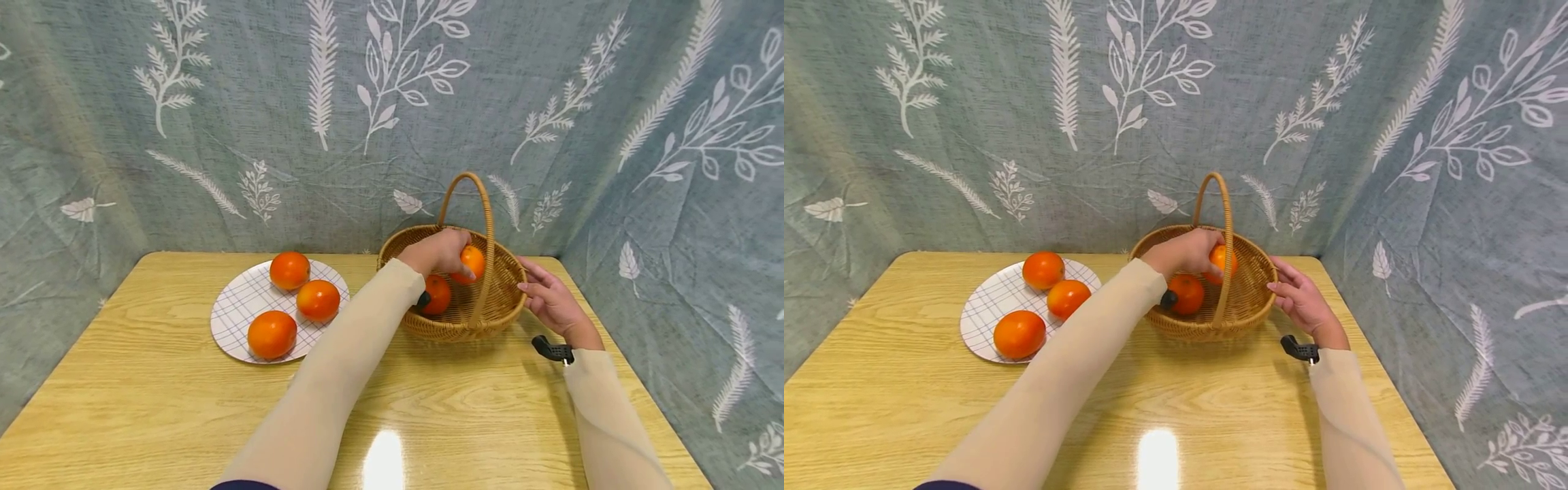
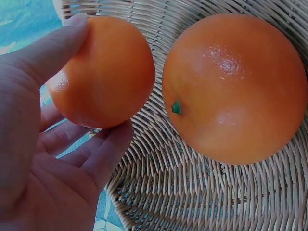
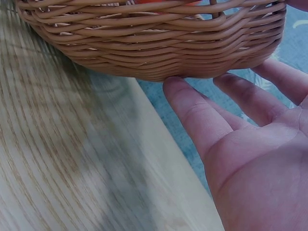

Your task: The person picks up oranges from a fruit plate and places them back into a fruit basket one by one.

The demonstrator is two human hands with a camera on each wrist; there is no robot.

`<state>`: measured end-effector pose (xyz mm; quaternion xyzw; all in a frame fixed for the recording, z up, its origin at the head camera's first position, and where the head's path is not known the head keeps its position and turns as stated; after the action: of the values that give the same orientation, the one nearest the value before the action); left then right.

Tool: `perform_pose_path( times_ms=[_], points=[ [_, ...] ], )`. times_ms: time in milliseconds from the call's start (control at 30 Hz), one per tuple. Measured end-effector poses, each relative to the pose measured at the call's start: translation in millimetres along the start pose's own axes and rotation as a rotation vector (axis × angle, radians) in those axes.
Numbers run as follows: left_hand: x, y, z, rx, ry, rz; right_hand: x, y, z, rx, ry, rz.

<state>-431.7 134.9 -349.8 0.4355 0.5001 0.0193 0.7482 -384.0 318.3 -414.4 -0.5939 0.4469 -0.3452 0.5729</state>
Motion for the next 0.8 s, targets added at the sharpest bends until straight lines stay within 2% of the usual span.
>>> perform_pose_path(
  times_ms=[133, 300, 633, 800],
  points=[
    [5.7, 2.2, -0.7, -0.003, -0.026, -0.037, 1, 0, -0.3, -0.003, -0.001, -0.001],
    [16.2, 1.8, -3.0, -0.02, -0.073, -0.125, 0, 0, -0.8, 0.003, 0.002, 0.007],
    [27.6, -7.3, -2.0, -0.06, -0.108, -0.208, 2, -1, -1.3, -0.014, -0.008, 0.01],
    [29.5, -11.8, 0.2, -0.09, -0.123, -0.213, 1, -1, -0.2, -0.01, -0.001, 0.016]
  ],
)
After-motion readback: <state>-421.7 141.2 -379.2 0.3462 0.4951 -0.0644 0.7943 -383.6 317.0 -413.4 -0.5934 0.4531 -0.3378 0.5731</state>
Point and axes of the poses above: each hand's wrist, its own z-axis away from the middle knuckle, its own x-axis out of the palm, y = z × x, the point moved 9 cm from there along -z, towards the middle knuckle, and after that the axes turned 15 degrees about z, right-handed, at the moved point
